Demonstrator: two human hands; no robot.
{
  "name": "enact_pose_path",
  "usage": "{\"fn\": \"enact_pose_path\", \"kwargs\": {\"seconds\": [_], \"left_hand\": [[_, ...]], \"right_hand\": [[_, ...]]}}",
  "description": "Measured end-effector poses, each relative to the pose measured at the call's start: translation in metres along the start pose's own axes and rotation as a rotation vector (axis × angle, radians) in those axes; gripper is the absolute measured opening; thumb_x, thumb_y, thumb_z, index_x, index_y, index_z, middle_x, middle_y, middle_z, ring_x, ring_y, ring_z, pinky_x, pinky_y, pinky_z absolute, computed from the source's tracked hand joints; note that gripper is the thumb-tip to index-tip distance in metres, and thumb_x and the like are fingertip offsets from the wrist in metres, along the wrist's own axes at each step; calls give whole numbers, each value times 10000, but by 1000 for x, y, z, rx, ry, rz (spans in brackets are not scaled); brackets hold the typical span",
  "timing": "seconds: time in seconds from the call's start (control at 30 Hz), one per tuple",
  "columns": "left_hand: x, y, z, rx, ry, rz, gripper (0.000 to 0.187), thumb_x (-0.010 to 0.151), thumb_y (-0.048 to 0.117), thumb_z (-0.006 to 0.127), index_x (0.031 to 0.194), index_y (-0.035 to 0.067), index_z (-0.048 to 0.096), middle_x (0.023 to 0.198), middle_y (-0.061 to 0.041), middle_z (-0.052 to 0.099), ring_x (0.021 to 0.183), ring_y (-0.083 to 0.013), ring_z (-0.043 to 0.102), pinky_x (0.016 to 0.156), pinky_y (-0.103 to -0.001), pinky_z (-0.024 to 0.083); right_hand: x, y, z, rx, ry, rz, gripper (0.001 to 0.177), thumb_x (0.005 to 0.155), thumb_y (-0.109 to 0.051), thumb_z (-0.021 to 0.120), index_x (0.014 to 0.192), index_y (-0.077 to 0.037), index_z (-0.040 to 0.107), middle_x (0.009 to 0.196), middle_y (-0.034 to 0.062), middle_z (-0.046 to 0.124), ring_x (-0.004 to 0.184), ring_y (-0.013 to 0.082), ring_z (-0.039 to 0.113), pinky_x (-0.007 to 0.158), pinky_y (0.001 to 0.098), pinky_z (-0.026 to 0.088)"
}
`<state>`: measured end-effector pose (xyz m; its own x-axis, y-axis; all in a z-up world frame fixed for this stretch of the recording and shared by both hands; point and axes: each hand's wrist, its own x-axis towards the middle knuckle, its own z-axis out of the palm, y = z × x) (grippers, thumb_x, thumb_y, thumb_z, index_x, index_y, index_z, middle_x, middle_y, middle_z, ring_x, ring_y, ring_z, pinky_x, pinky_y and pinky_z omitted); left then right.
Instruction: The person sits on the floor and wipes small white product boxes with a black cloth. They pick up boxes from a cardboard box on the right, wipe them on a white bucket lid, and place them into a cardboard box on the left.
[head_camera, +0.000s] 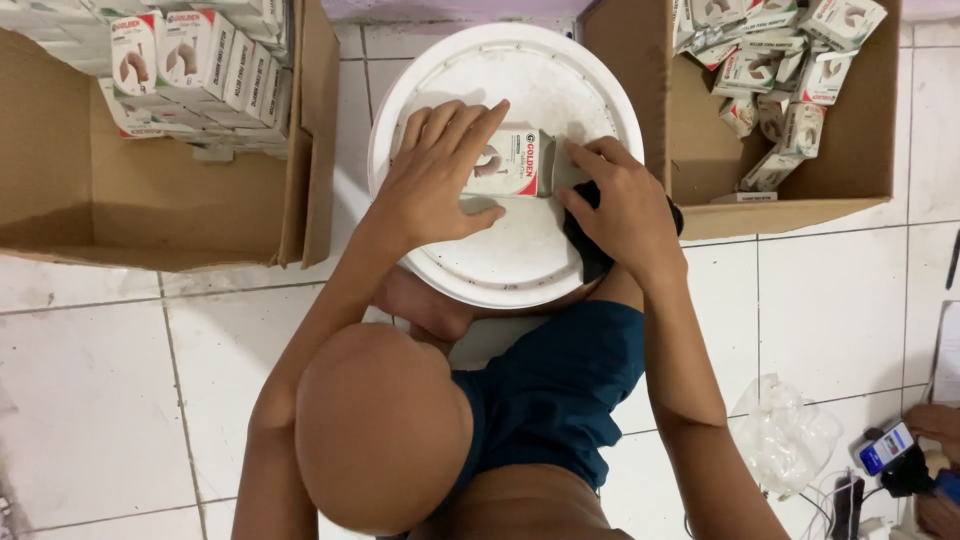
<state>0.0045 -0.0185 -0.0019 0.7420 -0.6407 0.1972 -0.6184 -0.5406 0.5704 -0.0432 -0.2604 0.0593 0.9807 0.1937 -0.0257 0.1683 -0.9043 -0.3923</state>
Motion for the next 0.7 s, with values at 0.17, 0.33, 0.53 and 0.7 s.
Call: {"fn": "enact_pose_path", "kwargs": {"seconds": [0.17,0.33,0.53,0.7], "left_hand": [[24,9,29,100,-5,53,857,844,424,848,1518,72,454,1314,-142,587,1308,-286,437,1161,-516,194],[26,14,37,200,157,88,705,797,435,831,1337,41,609,1219,-182,675,1241,-309,577,1196,-520,219],[24,4,54,306,256,158,746,760,418,776,1402,89,586,1181,-151,635,1199,-310,563,1112,-490,355],[20,9,41,320,186,139,674,812,387,708,1427,138,590,1179,-144,624,1200,-309,539,1097,-499,357]], "right_hand": [[7,3,1,183,-30,-84,439,890,-56,782,1309,39,688,1212,227,655,1103,453,664,897,507,572],[9,8,1,284,-29,-114,620,799,-16,818,1391,9,635,1243,188,651,1190,447,628,990,548,520],[8,13,10,262,15,-152,622,771,-92,850,1358,-23,655,1255,136,641,1149,413,656,952,533,544],[6,15,14,252,54,-183,623,770,-149,865,1341,-45,637,1250,123,644,1151,405,660,950,532,545]]}}
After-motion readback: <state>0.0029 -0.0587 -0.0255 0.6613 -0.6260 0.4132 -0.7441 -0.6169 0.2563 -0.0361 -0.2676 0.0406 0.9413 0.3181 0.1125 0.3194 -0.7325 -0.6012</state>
